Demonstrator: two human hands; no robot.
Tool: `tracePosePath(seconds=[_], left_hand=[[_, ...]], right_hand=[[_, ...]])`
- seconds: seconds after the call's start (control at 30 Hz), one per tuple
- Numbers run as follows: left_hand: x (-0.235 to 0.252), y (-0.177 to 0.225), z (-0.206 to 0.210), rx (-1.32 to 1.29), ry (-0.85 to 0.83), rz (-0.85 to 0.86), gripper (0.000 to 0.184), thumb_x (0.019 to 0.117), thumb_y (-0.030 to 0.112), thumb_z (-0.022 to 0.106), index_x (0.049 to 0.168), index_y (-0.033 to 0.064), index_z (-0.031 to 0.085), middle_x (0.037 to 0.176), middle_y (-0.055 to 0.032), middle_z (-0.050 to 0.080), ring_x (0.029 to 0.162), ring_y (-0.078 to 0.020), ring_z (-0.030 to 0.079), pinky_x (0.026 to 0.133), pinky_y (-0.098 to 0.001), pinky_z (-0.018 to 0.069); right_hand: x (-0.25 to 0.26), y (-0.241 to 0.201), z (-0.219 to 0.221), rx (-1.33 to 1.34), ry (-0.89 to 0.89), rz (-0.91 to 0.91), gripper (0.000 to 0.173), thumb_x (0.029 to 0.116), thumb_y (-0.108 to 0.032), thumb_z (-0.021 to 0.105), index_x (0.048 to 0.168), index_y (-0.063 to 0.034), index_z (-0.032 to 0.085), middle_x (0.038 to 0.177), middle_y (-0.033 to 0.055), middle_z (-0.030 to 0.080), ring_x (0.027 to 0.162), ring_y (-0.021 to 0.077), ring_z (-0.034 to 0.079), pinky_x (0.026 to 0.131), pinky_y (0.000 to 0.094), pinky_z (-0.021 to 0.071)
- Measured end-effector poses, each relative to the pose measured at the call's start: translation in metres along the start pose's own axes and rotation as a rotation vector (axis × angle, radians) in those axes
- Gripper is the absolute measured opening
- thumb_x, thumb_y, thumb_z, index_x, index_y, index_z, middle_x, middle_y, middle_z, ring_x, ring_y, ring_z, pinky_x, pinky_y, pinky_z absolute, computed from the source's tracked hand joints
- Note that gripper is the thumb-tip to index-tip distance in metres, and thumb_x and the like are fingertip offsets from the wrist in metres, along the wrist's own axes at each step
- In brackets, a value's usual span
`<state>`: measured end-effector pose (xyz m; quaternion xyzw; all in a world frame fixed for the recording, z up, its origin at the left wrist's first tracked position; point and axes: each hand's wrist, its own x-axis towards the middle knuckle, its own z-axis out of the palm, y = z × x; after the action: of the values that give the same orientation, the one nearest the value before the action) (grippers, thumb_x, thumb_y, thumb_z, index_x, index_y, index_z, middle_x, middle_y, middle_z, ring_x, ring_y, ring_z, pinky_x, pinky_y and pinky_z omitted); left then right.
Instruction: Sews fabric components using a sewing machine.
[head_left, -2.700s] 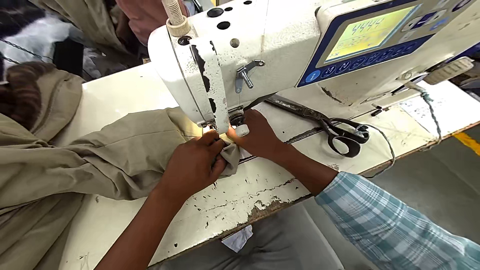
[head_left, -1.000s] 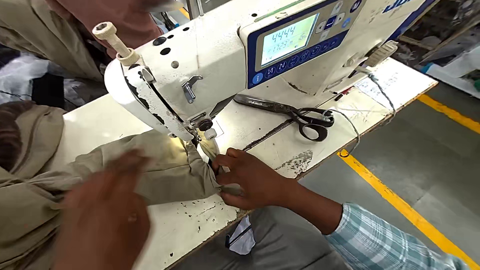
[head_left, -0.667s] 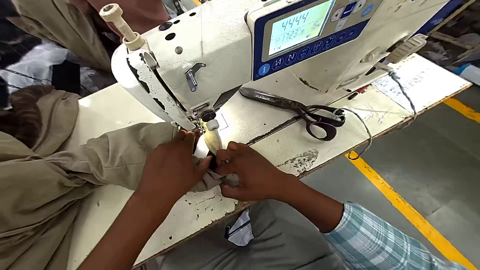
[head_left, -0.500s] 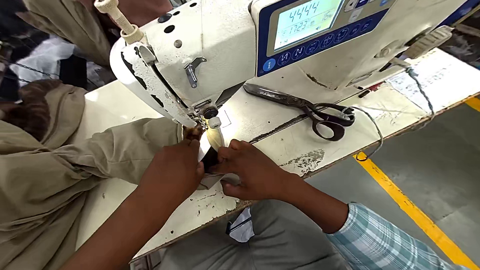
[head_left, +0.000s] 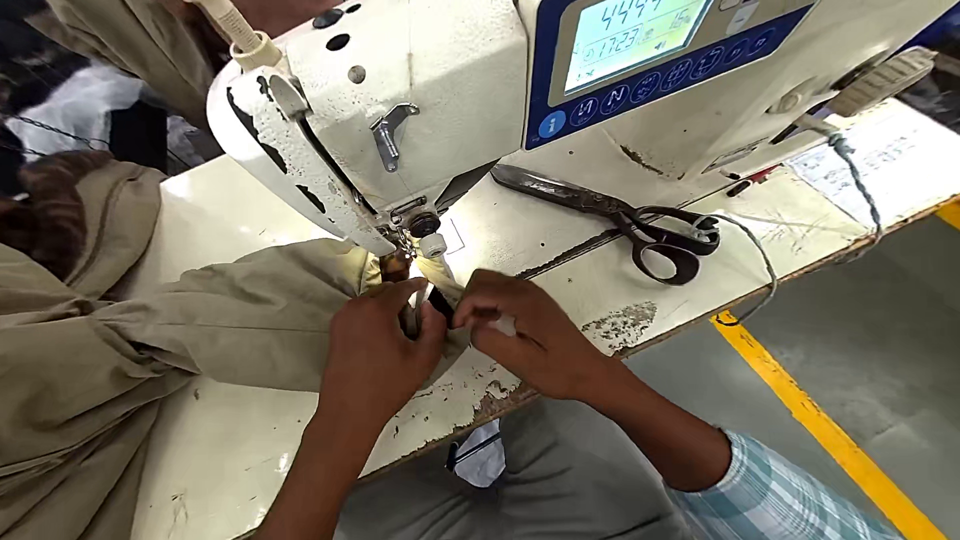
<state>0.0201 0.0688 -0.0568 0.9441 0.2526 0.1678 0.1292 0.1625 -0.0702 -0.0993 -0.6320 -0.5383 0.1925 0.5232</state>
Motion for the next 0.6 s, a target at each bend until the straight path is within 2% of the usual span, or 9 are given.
tracePosePath(seconds=[0.07,0.13,0.2,0.27,0.37,0.43,0.47,0.53,0.6], left_hand=[[-0.001,-0.001,-0.003,-0.023,-0.019,-0.023,0.036,0.0927,0.031,0.052,0.106,0.0117,0.079,0.077,-0.0022,0.069,0.061,-0.0157,0.061,0.053,-0.0394,0.0497],[0.001,-0.002,-0.004,-0.045,-0.03,-0.055,0.031,0.0931,0.032,0.05,0.098,0.0129,0.075,0.067,0.0029,0.058,0.054,-0.0112,0.051,0.048,-0.0339,0.0418],[0.003,-0.004,-0.003,-0.074,-0.039,-0.085,0.03,0.0917,0.032,0.049,0.097,0.0134,0.072,0.065,0.0059,0.053,0.051,-0.0081,0.047,0.047,-0.0306,0.0388],[0.0,-0.005,0.001,-0.083,-0.025,-0.071,0.033,0.0919,0.033,0.049,0.102,0.012,0.073,0.065,0.005,0.054,0.051,-0.0087,0.047,0.047,-0.0309,0.0396],[-0.004,-0.007,0.005,-0.087,-0.022,-0.028,0.043,0.09,0.031,0.052,0.118,0.0096,0.076,0.084,-0.0039,0.07,0.066,-0.0163,0.062,0.057,-0.0388,0.0512],[-0.007,-0.005,0.009,-0.067,-0.056,-0.019,0.047,0.0868,0.032,0.058,0.126,0.0114,0.074,0.102,-0.009,0.074,0.086,-0.0242,0.07,0.07,-0.0471,0.0573],[-0.008,-0.003,0.01,-0.053,-0.085,-0.027,0.051,0.0852,0.032,0.06,0.131,0.0123,0.071,0.109,-0.0102,0.074,0.094,-0.0271,0.071,0.075,-0.0497,0.0575],[-0.006,0.0,0.011,-0.029,-0.139,-0.031,0.057,0.0836,0.03,0.063,0.137,0.0121,0.067,0.116,-0.0105,0.072,0.103,-0.0293,0.069,0.08,-0.0511,0.0568],[-0.001,0.001,0.007,-0.03,-0.212,-0.021,0.052,0.0842,0.03,0.065,0.132,0.0096,0.069,0.11,-0.01,0.072,0.101,-0.0294,0.069,0.079,-0.0523,0.0566]], right_hand=[[0.006,-0.011,0.002,-0.202,0.134,0.075,0.013,0.0879,-0.027,0.067,0.093,-0.0157,0.069,0.088,-0.0036,0.06,0.072,0.0071,0.059,0.057,0.0273,0.051],[0.018,-0.02,0.003,-0.451,0.072,0.152,0.035,0.0816,-0.042,0.076,0.102,-0.0158,0.066,0.09,-0.001,0.058,0.066,0.012,0.058,0.051,0.0324,0.0472],[0.031,-0.027,0.004,-0.602,-0.043,0.225,0.046,0.0839,-0.047,0.078,0.11,-0.0114,0.065,0.088,0.0036,0.063,0.068,0.0205,0.064,0.053,0.041,0.0498],[0.045,-0.026,0.004,-0.645,-0.114,0.284,0.034,0.0886,-0.036,0.075,0.106,-0.0089,0.067,0.08,0.007,0.065,0.07,0.0271,0.066,0.056,0.0477,0.0502],[0.051,-0.019,-0.004,-0.568,-0.102,0.294,0.012,0.0913,-0.022,0.07,0.092,-0.0102,0.069,0.07,0.0059,0.063,0.065,0.0264,0.064,0.054,0.0491,0.0476],[0.054,-0.011,-0.008,-0.511,-0.107,0.337,0.015,0.0952,-0.026,0.065,0.09,-0.0125,0.07,0.072,0.0021,0.064,0.067,0.0215,0.064,0.057,0.0476,0.0496],[0.055,-0.009,-0.009,-0.489,-0.113,0.357,0.017,0.0976,-0.028,0.063,0.092,-0.0132,0.07,0.073,0.0011,0.064,0.068,0.0197,0.064,0.059,0.0464,0.0501],[0.054,-0.009,-0.009,-0.441,-0.107,0.379,0.018,0.1008,-0.029,0.062,0.095,-0.0139,0.07,0.074,-0.0002,0.063,0.068,0.0174,0.063,0.06,0.044,0.0495],[0.054,-0.012,-0.007,-0.409,-0.091,0.369,0.019,0.1022,-0.03,0.061,0.096,-0.0144,0.07,0.072,-0.0016,0.062,0.066,0.0154,0.062,0.06,0.0417,0.0491]])
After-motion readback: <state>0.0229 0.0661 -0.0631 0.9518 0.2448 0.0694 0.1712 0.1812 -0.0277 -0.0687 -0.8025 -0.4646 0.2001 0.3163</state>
